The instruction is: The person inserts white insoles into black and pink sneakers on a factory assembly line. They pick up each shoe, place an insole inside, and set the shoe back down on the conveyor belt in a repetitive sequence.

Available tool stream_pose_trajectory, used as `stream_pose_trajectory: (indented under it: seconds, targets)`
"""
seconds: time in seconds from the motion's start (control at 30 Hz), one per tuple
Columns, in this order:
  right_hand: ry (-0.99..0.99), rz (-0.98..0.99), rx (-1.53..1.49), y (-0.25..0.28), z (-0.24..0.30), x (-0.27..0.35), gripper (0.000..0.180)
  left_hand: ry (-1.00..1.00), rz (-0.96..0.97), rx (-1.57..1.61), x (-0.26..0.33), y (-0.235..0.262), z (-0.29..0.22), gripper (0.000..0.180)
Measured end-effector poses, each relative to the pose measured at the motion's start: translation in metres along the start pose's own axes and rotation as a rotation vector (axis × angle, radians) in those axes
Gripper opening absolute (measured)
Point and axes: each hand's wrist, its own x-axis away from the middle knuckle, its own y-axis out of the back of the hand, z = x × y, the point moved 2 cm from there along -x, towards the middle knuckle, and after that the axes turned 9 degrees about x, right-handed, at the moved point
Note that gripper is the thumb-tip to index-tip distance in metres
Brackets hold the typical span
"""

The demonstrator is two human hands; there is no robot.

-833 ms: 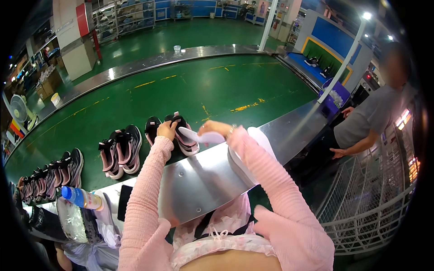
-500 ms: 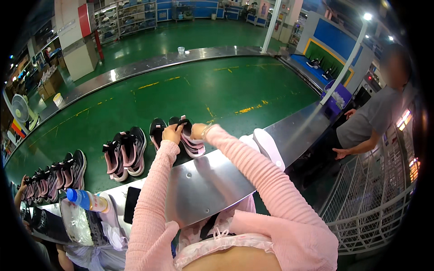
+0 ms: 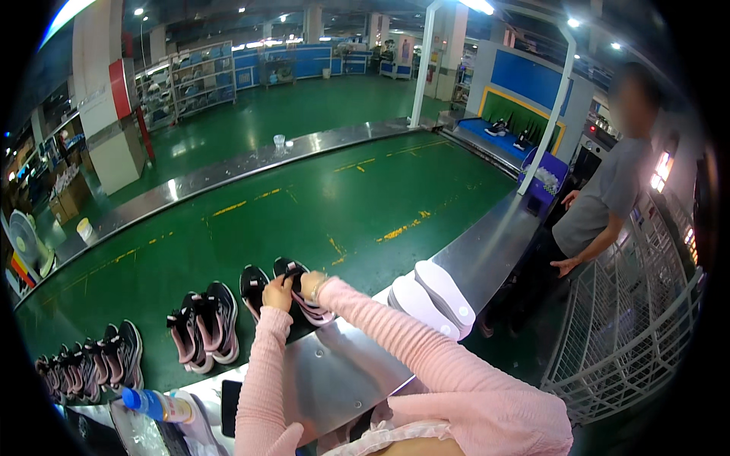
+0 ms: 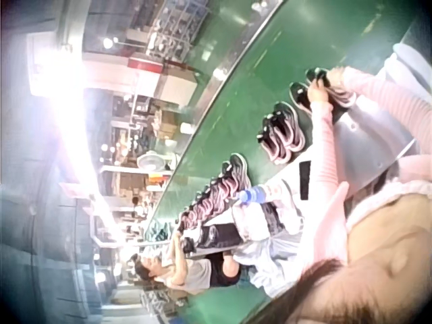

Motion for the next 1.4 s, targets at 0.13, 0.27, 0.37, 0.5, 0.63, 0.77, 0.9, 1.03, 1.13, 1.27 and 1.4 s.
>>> stream_pose_trajectory:
  seconds: [0.13, 0.27, 0.37, 0.5, 0.63, 0.77, 0.9, 1.03, 1.13, 1.27, 1.4]
  targets:
    - [-0.121, -0.216, 0.014, -0.069, 0.001, -0.028, 0.023, -0.152, -0.106, -0.081, 0.003, -0.003, -0.003, 0.026]
    - [-0.053, -0.161, 0.115, -0.085, 0.005, -0.053, 0.016, -0.090, -0.135, -0.100, 0.005, 0.003, 0.001, 0.027]
    - [-0.007, -0.075, 0.213, -0.088, 0.013, -0.059, 0.021, -0.003, -0.103, -0.238, 0.009, 0.009, -0.001, 0.032]
    - [0.072, 0.094, 0.240, -0.087, -0.007, -0.065, 0.030, -0.012, -0.033, -0.218, 0.008, -0.004, -0.013, 0.034]
    - [0.075, 0.149, 0.256, -0.093, 0.003, -0.066, 0.033, 0.050, -0.077, -0.222, 0.016, 0.007, -0.017, 0.032]
    - [0.000, -0.024, 0.096, -0.110, -0.008, -0.074, 0.034, 0.054, -0.029, -0.266, 0.014, -0.002, -0.013, 0.035]
    - [0.070, 0.044, 0.152, -0.085, 0.013, -0.056, 0.034, 0.086, -0.023, -0.266, 0.015, 0.009, -0.009, 0.034]
    - [-0.022, -0.116, 0.017, -0.095, -0.032, -0.067, 0.022, 0.047, 0.013, -0.255, -0.004, -0.020, -0.022, 0.034]
    - [0.105, -0.244, -0.178, -0.048, 0.007, 0.019, 0.021, -0.053, -0.090, -0.266, 0.004, 0.004, -0.012, 0.033]
    - [0.410, -0.624, -0.759, -0.056, -0.012, 0.162, 0.020, -0.405, -0.252, -0.285, 0.039, 0.010, -0.050, 0.030]
    - [-0.084, -0.250, -0.911, -0.114, -0.066, 0.284, 0.017, 0.126, 0.430, -0.661, 0.017, -0.025, -0.068, 0.019]
